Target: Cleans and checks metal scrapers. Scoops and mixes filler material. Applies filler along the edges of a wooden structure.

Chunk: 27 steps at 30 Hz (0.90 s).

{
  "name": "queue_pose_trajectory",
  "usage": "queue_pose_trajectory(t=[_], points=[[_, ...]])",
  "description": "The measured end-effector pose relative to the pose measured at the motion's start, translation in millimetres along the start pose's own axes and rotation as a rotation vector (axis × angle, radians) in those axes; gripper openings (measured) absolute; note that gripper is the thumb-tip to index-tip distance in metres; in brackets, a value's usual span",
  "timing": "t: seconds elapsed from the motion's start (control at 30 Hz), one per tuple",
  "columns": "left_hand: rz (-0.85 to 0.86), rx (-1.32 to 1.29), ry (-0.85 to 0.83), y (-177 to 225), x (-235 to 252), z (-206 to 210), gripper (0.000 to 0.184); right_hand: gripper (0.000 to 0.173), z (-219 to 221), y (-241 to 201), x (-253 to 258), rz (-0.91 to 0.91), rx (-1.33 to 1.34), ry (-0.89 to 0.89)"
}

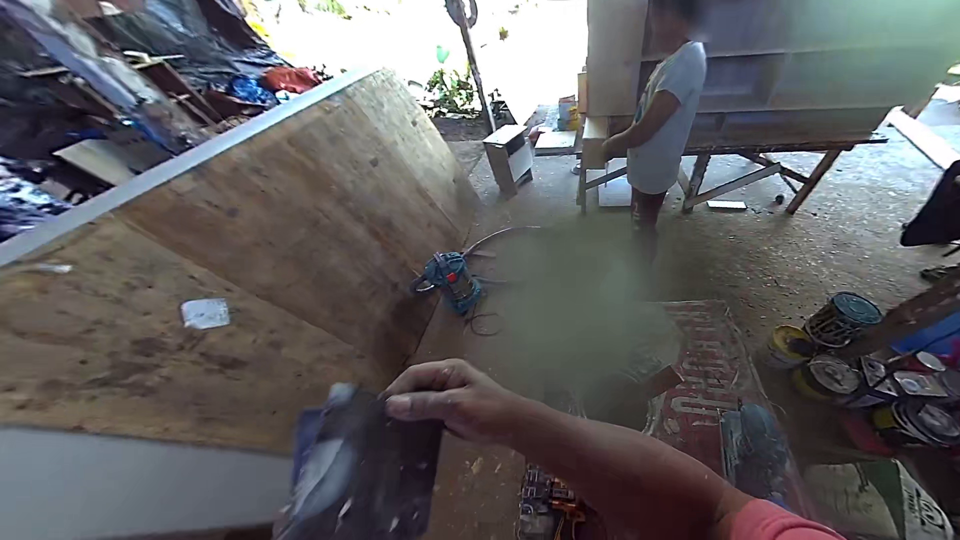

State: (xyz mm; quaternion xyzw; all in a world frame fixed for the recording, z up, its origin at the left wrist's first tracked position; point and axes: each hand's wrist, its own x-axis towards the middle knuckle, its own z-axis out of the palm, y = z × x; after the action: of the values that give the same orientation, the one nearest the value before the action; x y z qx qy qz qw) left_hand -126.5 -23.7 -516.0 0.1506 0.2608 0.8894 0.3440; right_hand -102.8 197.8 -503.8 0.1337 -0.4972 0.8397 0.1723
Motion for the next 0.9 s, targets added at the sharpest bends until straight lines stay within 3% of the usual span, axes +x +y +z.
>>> queue_pose_trajectory(t=[0.13,0.23,0.3,0.37,0.43,0.5,0.6,0.73,0.83,0.9], points=[[0.128,0.659,0.577,-15,12,40,0.037,0.024,-10,-8,-15,0.231,-0.328,0.150],[0.309,1.115,0.688,-18,14,22,0.033,0.017,-16,12,-12,0.067,-0.508,0.300],[0.400,1.192,0.720,-17,12,14,0.032,0.017,-23,20,-7,0.028,-0.467,0.392],[0.426,1.003,0.801,-12,14,15,0.031,0.015,-32,18,1,0.022,-0.328,0.410],[0.421,0.787,0.879,-3,16,18,0.030,0.013,-40,4,4,0.142,-0.183,0.380],[0.413,0.670,0.902,2,16,22,0.029,0.016,-44,-10,3,0.323,-0.203,0.276],[0.380,0.562,0.871,-2,15,28,0.025,0.020,-26,-8,0,0.441,-0.279,0.165],[0.192,0.375,0.622,-17,5,44,0.029,0.017,-3,10,-3,0.466,-0.311,0.194],[0.043,0.193,0.379,-16,-6,42,0.034,0.018,-8,11,-4,0.402,-0.353,0.043],[-0.103,0.111,0.341,-8,-10,41,0.068,0.017,-12,7,-4,0.313,-0.433,-0.094]])
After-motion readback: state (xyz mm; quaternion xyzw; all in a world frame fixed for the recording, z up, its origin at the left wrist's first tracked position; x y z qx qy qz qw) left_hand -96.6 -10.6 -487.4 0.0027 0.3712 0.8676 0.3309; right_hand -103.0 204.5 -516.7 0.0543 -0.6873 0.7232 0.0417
